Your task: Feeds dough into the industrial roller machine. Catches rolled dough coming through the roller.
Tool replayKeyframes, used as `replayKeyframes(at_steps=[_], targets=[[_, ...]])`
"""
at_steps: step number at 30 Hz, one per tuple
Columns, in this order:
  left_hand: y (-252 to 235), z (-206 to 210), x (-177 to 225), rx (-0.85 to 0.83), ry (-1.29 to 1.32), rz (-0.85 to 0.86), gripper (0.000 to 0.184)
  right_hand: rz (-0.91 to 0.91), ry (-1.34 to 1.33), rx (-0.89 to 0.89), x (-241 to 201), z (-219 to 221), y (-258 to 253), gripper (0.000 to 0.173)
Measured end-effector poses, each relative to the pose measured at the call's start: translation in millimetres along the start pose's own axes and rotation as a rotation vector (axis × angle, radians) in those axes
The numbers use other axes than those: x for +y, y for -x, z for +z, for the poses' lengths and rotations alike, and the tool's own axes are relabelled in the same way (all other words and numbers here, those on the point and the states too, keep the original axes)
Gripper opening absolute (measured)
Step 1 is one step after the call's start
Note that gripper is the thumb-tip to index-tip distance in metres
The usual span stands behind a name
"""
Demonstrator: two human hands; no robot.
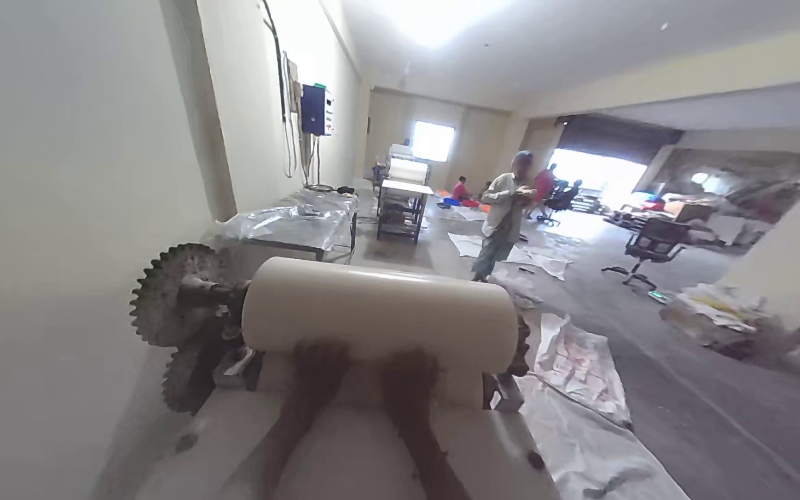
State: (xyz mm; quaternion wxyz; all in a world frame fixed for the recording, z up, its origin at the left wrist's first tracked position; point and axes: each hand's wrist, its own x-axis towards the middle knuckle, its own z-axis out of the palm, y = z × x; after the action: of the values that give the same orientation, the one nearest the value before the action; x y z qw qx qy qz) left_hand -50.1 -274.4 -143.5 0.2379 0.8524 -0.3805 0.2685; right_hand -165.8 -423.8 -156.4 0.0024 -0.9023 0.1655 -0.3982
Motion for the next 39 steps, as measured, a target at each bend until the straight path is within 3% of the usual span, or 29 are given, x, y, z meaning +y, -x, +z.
replayKeyframes(at_steps=[3, 6, 9, 13, 16, 18, 24, 27, 29, 34, 39], targets=[[30.7, -4.9, 36.9, -0.235, 0.074, -0.070, 0.046, 0.155, -0.128, -0.120, 7.4, -33.4, 56.3, 0.054], [59.7, -1.0, 77.6, -0.208, 0.259, 0.036, 0.044, 0.392, -0.276, -0.224, 21.4, -54.2, 94.0, 0.054], [68.1, 10.8, 109.9, -0.322, 0.327, 0.069, 0.047, 0.298, -0.268, -0.407, 20.7, -58.3, 93.4, 0.056], [56.9, 16.3, 141.6, -0.471, 0.230, -0.074, 0.046, 0.261, -0.218, -0.427, 18.9, -52.2, 83.8, 0.051], [52.2, 16.4, 149.6, -0.458, 0.269, -0.169, 0.047, 0.269, -0.214, -0.507, 19.8, -63.9, 71.5, 0.050], [45.7, 14.4, 152.4, -0.500, 0.250, -0.205, 0.049, 0.258, -0.230, -0.467, 20.9, -60.3, 70.1, 0.049], [35.4, 19.3, 157.6, -0.537, 0.131, -0.090, 0.042, 0.328, -0.366, -0.490, 27.6, -65.4, 67.7, 0.053], [16.8, 1.0, 177.3, -0.690, 0.060, -0.105, 0.044, 0.231, -0.340, -0.380, 37.9, -42.8, 79.0, 0.060], [10.1, -9.6, 183.9, -0.769, 0.029, -0.150, 0.047, 0.281, -0.339, -0.411, 37.1, -33.8, 73.4, 0.063], [19.1, 23.9, 166.8, -0.681, -0.042, -0.139, 0.043, 0.275, -0.460, -0.302, 44.4, -25.6, 77.5, 0.053], [22.1, 31.2, 165.9, -0.626, -0.090, -0.163, 0.042, 0.254, -0.479, -0.352, 45.1, -32.0, 71.5, 0.049]])
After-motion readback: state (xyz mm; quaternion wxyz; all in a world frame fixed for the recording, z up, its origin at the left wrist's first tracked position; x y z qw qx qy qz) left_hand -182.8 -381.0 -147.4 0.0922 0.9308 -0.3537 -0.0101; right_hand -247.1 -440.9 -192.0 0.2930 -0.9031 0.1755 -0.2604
